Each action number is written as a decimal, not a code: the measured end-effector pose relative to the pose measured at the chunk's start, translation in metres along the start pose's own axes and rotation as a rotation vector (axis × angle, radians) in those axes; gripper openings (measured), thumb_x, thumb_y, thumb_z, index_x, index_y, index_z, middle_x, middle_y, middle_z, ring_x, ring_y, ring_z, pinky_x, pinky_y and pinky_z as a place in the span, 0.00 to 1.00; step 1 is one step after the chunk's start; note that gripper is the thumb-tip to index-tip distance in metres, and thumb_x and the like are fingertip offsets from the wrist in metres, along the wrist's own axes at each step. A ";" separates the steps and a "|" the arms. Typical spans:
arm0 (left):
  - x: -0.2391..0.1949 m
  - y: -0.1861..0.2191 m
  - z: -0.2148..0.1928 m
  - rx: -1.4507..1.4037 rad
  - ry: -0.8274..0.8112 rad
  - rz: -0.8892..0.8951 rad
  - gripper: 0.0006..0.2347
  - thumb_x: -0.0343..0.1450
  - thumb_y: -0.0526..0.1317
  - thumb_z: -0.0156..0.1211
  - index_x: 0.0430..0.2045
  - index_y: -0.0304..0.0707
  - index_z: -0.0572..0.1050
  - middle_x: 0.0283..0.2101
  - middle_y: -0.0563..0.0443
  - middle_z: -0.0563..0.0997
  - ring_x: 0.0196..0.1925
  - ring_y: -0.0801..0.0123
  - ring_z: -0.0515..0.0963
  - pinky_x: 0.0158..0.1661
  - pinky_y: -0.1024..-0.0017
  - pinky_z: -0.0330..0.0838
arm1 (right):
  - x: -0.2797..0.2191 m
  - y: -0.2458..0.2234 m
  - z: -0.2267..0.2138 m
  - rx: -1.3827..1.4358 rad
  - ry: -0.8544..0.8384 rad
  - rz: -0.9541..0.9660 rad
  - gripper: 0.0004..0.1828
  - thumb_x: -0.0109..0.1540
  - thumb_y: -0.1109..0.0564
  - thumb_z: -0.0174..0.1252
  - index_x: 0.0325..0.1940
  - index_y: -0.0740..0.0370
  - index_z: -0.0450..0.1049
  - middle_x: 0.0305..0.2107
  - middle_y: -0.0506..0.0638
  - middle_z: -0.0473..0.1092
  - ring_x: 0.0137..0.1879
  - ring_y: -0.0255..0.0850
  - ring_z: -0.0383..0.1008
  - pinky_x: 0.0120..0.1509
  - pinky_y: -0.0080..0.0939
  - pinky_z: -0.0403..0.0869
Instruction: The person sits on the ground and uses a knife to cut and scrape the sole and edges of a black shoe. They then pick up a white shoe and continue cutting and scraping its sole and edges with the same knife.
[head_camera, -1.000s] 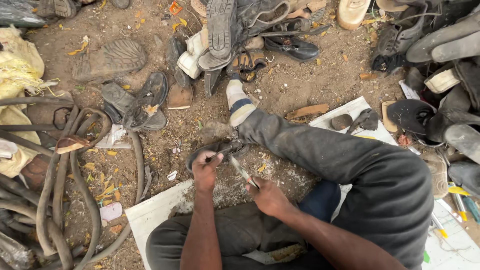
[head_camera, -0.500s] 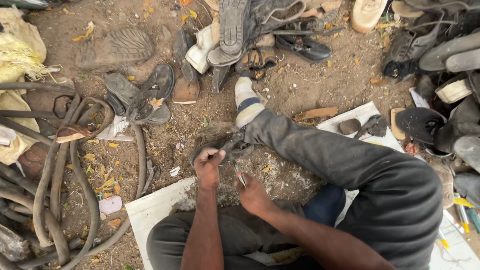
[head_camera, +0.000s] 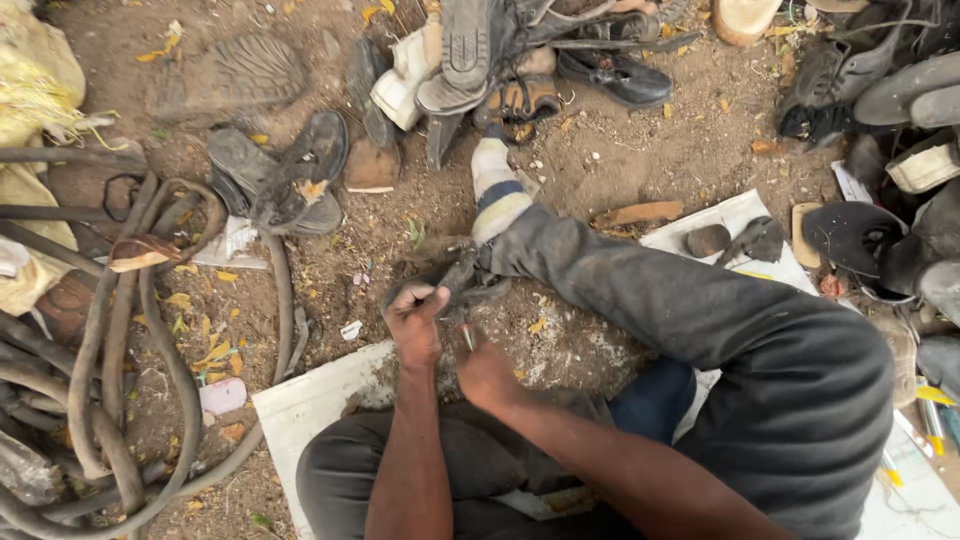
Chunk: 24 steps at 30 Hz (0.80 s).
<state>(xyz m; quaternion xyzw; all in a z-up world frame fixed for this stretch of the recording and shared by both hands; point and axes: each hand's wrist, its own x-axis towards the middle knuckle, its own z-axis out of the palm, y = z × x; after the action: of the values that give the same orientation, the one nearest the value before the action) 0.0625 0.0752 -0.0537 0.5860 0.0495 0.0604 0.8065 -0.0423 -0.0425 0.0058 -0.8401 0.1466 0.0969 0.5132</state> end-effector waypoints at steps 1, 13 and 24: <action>0.000 0.004 0.003 0.038 0.003 0.010 0.06 0.64 0.25 0.71 0.25 0.30 0.78 0.28 0.58 0.76 0.30 0.77 0.73 0.32 0.72 0.68 | -0.003 -0.003 0.001 -0.011 0.037 -0.023 0.14 0.66 0.52 0.53 0.47 0.65 0.74 0.34 0.69 0.75 0.43 0.69 0.75 0.44 0.64 0.73; -0.060 0.054 0.064 1.354 -0.203 0.891 0.16 0.55 0.47 0.73 0.30 0.42 0.79 0.33 0.49 0.81 0.39 0.49 0.80 0.39 0.50 0.71 | -0.001 0.079 -0.090 -0.263 -0.322 0.003 0.18 0.67 0.46 0.54 0.51 0.62 0.71 0.37 0.69 0.73 0.46 0.66 0.75 0.49 0.62 0.71; -0.029 0.009 0.014 -0.024 -0.411 -0.324 0.05 0.64 0.23 0.69 0.27 0.27 0.79 0.25 0.48 0.80 0.23 0.69 0.76 0.25 0.69 0.70 | -0.064 0.035 -0.069 -0.110 -0.348 0.103 0.18 0.69 0.47 0.48 0.54 0.64 0.67 0.31 0.67 0.74 0.38 0.64 0.78 0.43 0.60 0.73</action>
<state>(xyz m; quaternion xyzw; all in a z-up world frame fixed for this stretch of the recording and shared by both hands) 0.0358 0.0604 -0.0408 0.5607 -0.0230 -0.1896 0.8057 -0.1138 -0.1093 0.0276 -0.8289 0.0930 0.2747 0.4784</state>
